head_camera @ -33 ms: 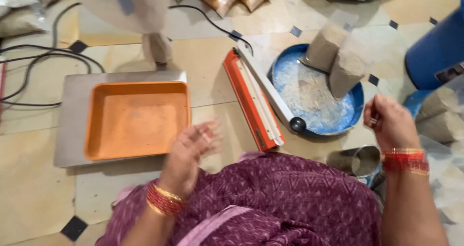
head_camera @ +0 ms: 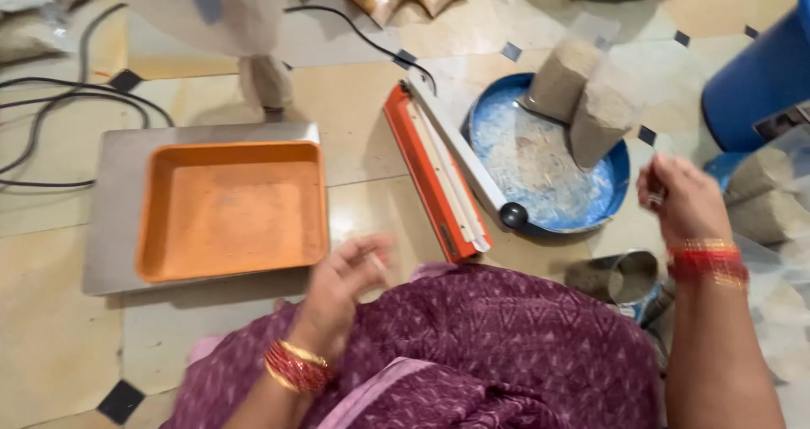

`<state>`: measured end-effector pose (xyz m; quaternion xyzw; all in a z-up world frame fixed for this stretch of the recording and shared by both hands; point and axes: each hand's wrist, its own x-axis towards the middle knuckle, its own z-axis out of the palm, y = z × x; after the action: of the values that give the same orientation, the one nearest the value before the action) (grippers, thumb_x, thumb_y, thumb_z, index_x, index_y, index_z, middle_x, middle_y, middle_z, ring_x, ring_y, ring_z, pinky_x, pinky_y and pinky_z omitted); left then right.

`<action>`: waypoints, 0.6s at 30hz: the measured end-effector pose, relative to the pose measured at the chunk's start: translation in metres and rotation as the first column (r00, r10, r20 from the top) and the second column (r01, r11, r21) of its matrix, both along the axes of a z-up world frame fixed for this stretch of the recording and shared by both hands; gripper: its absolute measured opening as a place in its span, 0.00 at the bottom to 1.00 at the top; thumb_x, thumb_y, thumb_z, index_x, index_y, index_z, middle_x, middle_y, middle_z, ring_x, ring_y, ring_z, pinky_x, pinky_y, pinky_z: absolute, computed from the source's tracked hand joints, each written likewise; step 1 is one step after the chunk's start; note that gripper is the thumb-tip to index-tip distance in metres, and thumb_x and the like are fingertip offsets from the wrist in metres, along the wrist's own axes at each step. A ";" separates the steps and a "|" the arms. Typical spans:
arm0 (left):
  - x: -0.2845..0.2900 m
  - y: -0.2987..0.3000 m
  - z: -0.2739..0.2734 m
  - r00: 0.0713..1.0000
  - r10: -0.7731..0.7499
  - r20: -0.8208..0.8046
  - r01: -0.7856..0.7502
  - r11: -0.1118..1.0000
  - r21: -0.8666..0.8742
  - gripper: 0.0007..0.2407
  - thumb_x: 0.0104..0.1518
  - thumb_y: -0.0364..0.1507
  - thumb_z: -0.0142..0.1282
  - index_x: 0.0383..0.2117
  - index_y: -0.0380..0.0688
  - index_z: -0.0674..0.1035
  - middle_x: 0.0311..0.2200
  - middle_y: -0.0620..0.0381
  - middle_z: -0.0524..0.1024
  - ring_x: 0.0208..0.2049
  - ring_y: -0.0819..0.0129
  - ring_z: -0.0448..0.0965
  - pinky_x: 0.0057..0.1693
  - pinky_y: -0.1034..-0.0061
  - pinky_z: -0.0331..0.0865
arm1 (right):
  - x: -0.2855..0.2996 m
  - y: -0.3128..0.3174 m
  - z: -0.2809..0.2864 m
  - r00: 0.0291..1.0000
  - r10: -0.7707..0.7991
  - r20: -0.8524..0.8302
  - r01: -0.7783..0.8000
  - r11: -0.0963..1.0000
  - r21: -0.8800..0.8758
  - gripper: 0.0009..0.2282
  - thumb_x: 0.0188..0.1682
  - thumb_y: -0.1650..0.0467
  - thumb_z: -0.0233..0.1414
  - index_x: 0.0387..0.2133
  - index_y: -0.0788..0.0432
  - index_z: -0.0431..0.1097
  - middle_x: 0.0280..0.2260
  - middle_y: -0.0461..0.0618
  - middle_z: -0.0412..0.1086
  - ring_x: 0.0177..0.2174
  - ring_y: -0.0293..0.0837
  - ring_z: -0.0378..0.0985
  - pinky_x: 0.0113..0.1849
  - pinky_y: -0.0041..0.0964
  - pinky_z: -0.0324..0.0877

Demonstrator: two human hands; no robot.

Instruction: Measuring and sealing bags of sesame or similar grains.

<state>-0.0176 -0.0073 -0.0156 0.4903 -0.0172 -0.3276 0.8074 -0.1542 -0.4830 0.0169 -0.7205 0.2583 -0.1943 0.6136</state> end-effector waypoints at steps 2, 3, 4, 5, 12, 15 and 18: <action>-0.033 -0.013 -0.029 0.970 -0.244 -0.006 0.242 0.957 0.162 0.14 0.56 0.26 0.59 0.48 0.39 0.79 0.40 0.49 0.81 0.39 0.66 0.80 0.49 0.71 0.78 | 0.025 -0.032 0.005 0.960 -0.237 -0.150 0.211 0.962 -0.172 0.08 0.60 0.67 0.52 0.37 0.61 0.71 0.32 0.45 0.72 0.29 0.35 0.71 0.32 0.28 0.67; -0.038 -0.018 -0.036 0.969 -0.248 -0.008 0.247 0.956 0.159 0.14 0.56 0.26 0.59 0.48 0.39 0.79 0.40 0.49 0.81 0.39 0.66 0.80 0.49 0.71 0.78 | 0.039 -0.057 -0.002 0.958 -0.242 -0.152 0.215 0.961 -0.175 0.08 0.60 0.67 0.52 0.37 0.61 0.71 0.32 0.45 0.72 0.29 0.35 0.71 0.32 0.28 0.67; -0.041 -0.022 -0.042 0.922 -0.375 0.098 0.336 0.899 0.281 0.13 0.56 0.27 0.60 0.47 0.40 0.81 0.39 0.53 0.82 0.39 0.70 0.80 0.49 0.75 0.77 | 0.055 -0.081 -0.011 0.931 -0.290 -0.221 0.222 0.932 -0.287 0.09 0.57 0.66 0.53 0.42 0.60 0.71 0.35 0.47 0.74 0.32 0.40 0.75 0.33 0.33 0.69; -0.044 -0.025 -0.048 0.845 -0.502 0.185 0.399 0.821 0.408 0.12 0.55 0.29 0.61 0.45 0.42 0.82 0.39 0.58 0.83 0.38 0.75 0.81 0.48 0.79 0.77 | 0.071 -0.106 -0.020 0.896 -0.343 -0.282 0.217 0.892 -0.396 0.13 0.53 0.65 0.55 0.47 0.59 0.71 0.38 0.49 0.75 0.34 0.44 0.78 0.35 0.38 0.72; -0.025 -0.034 -0.108 0.902 -0.427 0.059 0.340 0.789 0.512 0.11 0.57 0.30 0.61 0.43 0.39 0.85 0.29 0.57 0.79 0.29 0.74 0.70 0.37 0.76 0.67 | 0.160 -0.183 -0.055 0.639 -0.574 -0.512 -0.166 0.548 -0.820 0.33 0.44 0.59 0.66 0.62 0.51 0.62 0.41 0.64 0.75 0.43 0.60 0.76 0.45 0.51 0.69; -0.015 -0.036 -0.113 0.911 -0.412 0.027 0.344 0.793 0.502 0.11 0.56 0.30 0.61 0.41 0.37 0.84 0.33 0.58 0.83 0.33 0.75 0.77 0.43 0.79 0.73 | 0.173 -0.215 -0.082 0.468 -0.511 -0.722 -0.322 0.662 -0.677 0.28 0.41 0.57 0.65 0.54 0.55 0.69 0.39 0.57 0.80 0.46 0.53 0.79 0.51 0.47 0.69; -0.010 -0.036 -0.114 0.906 -0.420 0.046 0.338 0.786 0.518 0.11 0.56 0.30 0.60 0.41 0.38 0.84 0.34 0.59 0.85 0.35 0.76 0.81 0.45 0.81 0.75 | 0.164 -0.241 -0.114 0.375 -0.525 -0.764 -0.601 0.490 -0.632 0.23 0.50 0.50 0.56 0.41 0.57 0.81 0.41 0.55 0.78 0.43 0.58 0.79 0.47 0.51 0.73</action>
<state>-0.0281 -0.0436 -0.1300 0.6927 -0.0945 -0.4364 0.5664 0.0101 -0.7240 -0.0972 -0.8995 0.3938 0.1617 -0.0980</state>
